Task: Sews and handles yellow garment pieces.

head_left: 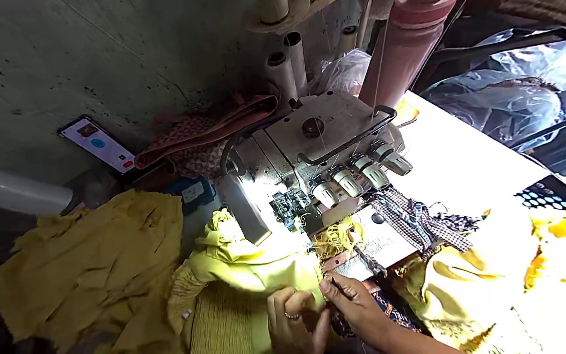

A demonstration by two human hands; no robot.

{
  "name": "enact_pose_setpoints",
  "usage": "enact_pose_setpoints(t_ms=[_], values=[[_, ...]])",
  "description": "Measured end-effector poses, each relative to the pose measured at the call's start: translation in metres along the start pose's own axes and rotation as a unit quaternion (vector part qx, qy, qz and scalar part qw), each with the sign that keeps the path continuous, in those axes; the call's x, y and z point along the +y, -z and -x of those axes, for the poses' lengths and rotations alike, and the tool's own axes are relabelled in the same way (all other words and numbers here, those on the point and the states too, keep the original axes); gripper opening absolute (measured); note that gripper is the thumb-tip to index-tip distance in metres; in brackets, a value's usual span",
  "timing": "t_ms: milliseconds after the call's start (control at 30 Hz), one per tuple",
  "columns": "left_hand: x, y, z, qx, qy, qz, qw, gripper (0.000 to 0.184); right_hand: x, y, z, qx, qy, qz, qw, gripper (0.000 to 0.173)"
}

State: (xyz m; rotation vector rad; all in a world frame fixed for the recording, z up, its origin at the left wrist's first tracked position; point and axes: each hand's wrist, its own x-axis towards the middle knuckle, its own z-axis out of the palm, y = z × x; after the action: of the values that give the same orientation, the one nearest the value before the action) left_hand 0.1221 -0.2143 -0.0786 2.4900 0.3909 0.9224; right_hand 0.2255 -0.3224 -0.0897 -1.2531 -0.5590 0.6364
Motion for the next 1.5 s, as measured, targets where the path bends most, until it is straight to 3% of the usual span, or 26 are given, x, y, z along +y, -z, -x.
enact_pose_setpoints(t_ms=[167, 267, 367, 433, 567, 833, 933, 1067, 1200, 1267, 1367, 1500], values=[[-0.004, 0.015, -0.009, -0.041, 0.052, 0.075, 0.995, 0.012, 0.002, 0.002, -0.002, 0.002, 0.023, 0.026, 0.999, 0.035], [-0.009, 0.033, -0.011, -0.093, 0.118, 0.184, 0.971, 0.008, -0.003, 0.002, 0.0, 0.03, 0.0, 0.019, 0.999, 0.029], [-0.005, 0.037, -0.012, -0.109, 0.114, 0.176, 0.972, 0.016, -0.005, 0.003, 0.001, 0.015, 0.004, 0.027, 0.999, 0.032], [0.007, 0.031, -0.013, -0.088, 0.097, 0.134, 0.982, 0.032, -0.009, 0.004, 0.001, -0.008, 0.017, 0.041, 0.999, 0.035], [0.012, 0.012, -0.015, 0.005, 0.061, 0.046, 0.997, 0.01, -0.012, 0.003, 0.002, -0.001, 0.053, 0.086, 0.995, 0.029], [0.02, 0.019, -0.015, -0.017, 0.093, 0.092, 0.991, 0.038, -0.024, 0.006, 0.002, -0.023, -0.004, 0.068, 0.997, 0.009], [0.02, 0.019, -0.018, -0.04, 0.144, 0.108, 0.983, 0.049, -0.028, 0.003, 0.002, -0.025, -0.034, 0.062, 0.997, 0.016], [0.015, 0.026, -0.026, -0.043, 0.16, 0.113, 0.98, 0.019, -0.027, 0.0, 0.004, -0.015, -0.072, -0.008, 0.997, 0.018], [0.02, 0.047, -0.045, -0.003, 0.122, 0.048, 0.991, 0.026, -0.028, 0.001, 0.0, 0.008, -0.08, -0.017, 0.997, 0.026], [0.03, 0.052, -0.059, -0.024, 0.094, 0.01, 0.995, 0.032, -0.029, 0.001, -0.007, 0.009, -0.051, 0.011, 0.999, 0.035], [0.046, 0.045, -0.067, -0.086, 0.048, -0.04, 0.994, 0.04, -0.037, -0.005, -0.019, 0.024, -0.028, 0.01, 0.999, 0.022], [0.047, 0.037, -0.068, -0.1, 0.06, -0.135, 0.984, 0.057, -0.044, -0.005, -0.026, 0.03, -0.02, -0.017, 0.999, 0.011]])
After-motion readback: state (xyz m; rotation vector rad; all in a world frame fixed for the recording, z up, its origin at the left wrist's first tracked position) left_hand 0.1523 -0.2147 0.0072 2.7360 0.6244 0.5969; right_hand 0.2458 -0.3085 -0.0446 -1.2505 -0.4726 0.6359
